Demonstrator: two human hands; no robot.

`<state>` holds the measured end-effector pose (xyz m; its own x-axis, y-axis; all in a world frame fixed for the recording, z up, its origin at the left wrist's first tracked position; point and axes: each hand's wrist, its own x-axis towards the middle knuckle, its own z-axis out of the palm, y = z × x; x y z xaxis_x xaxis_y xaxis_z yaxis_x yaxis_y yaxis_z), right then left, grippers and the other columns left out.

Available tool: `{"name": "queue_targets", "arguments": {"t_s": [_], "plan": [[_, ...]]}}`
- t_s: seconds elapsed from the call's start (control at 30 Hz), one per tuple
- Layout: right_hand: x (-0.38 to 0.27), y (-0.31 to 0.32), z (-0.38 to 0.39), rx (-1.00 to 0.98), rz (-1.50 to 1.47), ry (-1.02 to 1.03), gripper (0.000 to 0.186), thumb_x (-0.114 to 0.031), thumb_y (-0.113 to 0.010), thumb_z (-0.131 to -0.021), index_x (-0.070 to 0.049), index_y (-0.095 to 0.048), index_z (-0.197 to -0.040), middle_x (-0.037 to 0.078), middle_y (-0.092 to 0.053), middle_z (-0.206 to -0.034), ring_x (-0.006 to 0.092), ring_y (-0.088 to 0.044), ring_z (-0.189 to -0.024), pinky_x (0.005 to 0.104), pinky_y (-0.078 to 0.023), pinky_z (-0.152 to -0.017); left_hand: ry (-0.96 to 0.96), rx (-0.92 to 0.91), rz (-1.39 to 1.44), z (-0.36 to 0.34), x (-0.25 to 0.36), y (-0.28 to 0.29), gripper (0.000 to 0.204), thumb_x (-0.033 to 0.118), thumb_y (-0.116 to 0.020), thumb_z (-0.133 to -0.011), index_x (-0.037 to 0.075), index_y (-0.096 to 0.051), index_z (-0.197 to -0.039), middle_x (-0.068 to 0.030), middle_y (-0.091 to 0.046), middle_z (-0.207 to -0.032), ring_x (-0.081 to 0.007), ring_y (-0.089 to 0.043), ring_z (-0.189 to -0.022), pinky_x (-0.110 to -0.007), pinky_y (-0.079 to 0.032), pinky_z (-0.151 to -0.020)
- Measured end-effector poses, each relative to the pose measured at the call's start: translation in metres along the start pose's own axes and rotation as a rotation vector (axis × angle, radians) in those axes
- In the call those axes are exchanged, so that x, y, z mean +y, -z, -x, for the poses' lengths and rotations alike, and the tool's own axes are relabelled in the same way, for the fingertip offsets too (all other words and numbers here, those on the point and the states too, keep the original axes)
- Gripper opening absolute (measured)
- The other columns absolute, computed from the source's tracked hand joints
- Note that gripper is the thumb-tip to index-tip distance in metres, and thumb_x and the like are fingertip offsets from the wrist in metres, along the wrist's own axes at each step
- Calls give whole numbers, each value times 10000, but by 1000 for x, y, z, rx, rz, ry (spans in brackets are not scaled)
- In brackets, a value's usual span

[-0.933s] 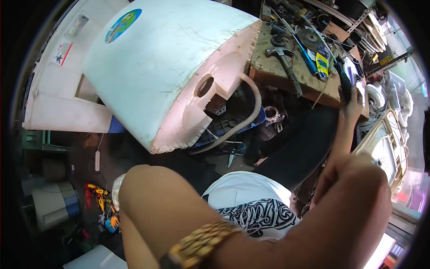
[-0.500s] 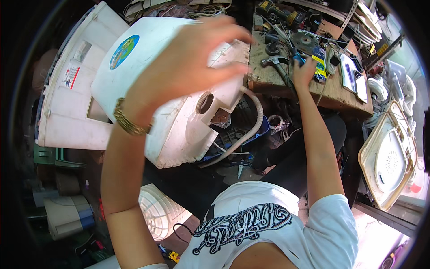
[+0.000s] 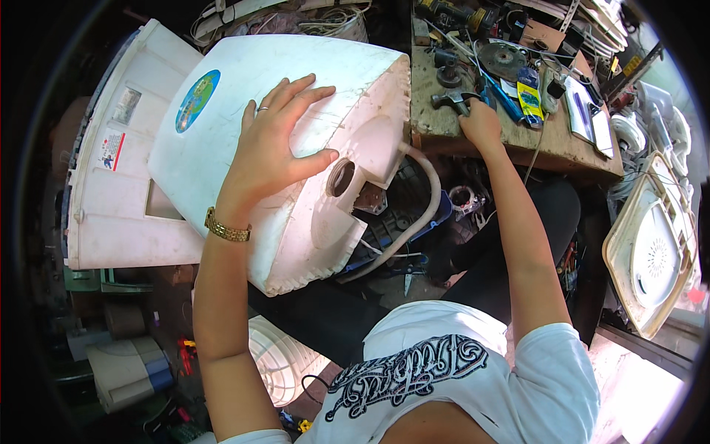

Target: The person uses a screwdriver and hammer to remove a hose clamp from a white washing machine tub. They then flip the tub over and scrape residue from the interior with the screwdriver.

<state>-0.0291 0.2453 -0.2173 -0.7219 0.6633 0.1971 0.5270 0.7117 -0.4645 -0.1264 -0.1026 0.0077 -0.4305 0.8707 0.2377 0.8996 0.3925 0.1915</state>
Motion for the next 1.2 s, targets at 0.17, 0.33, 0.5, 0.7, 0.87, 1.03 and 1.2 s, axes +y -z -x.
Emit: {"name": "queue_targets", "arguments": {"t_s": [0.17, 0.33, 0.5, 0.7, 0.87, 1.03, 1.2], "plan": [[-10, -6, 45, 313, -755, -88, 393, -78, -682, -852, 3, -568, -1219, 128, -646, -894, 250, -676, -751, 355, -559, -679, 46, -9, 34, -5, 3, 1, 726, 359, -715, -666, 181, -564, -1354, -98, -437, -1525, -385, -311, -1452, -657, -138, -1152], [-104, -32, 155, 385, -1516, -206, 494, -16, -495, -972, -56, -215, -1377, 111, -545, -940, 147, -557, -611, 269, -498, -513, 35, 7, -8, -2, -1, 0, 685, 383, -752, -700, 204, -571, -1336, -88, -459, -1500, -362, -343, -1436, -682, -198, -1110], [-132, -76, 214, -14, -1440, -376, 425, -102, -476, -1007, -73, -274, -1379, 48, -515, -822, 82, -440, -506, 219, -397, -433, 46, 4, -4, -1, 1, 3, 682, 380, -744, -703, 204, -566, -1337, -89, -458, -1501, -368, -338, -1438, -681, -195, -1112], [-163, -75, 215, 157, -1675, -105, 205, -180, -463, -1047, -61, -384, -1193, 25, -513, -788, 97, -490, -614, 244, -439, -555, 55, 8, 16, 2, 0, 1, 681, 368, -738, -698, 201, -566, -1336, -82, -456, -1506, -371, -337, -1439, -684, -192, -1115], [-172, -118, 207, 179, -943, 27, 362, -175, -513, -1005, 38, -432, -1286, 146, -619, -990, 261, -610, -894, 409, -502, -850, 54, 3, 6, -8, 11, -3, 683, 357, -737, -685, 216, -574, -1333, -79, -460, -1506, -368, -342, -1438, -687, -180, -1119], [-172, -70, 213, 255, -1771, -230, 197, -211, -483, -1039, -33, -452, -962, 84, -584, -787, 123, -548, -660, 308, -474, -602, 59, 17, 62, -1, -1, -4, 685, 341, -733, -678, 230, -577, -1336, -81, -474, -1492, -362, -351, -1434, -693, -166, -1120], [-171, -104, 218, -97, -1287, -195, 275, -213, -538, -1009, 36, -487, -1114, 102, -611, -874, 176, -602, -740, 317, -502, -681, 71, 23, 60, -6, 3, -5, 674, 332, -720, -677, 232, -585, -1330, -77, -479, -1488, -358, -357, -1429, -688, -149, -1126]]}}
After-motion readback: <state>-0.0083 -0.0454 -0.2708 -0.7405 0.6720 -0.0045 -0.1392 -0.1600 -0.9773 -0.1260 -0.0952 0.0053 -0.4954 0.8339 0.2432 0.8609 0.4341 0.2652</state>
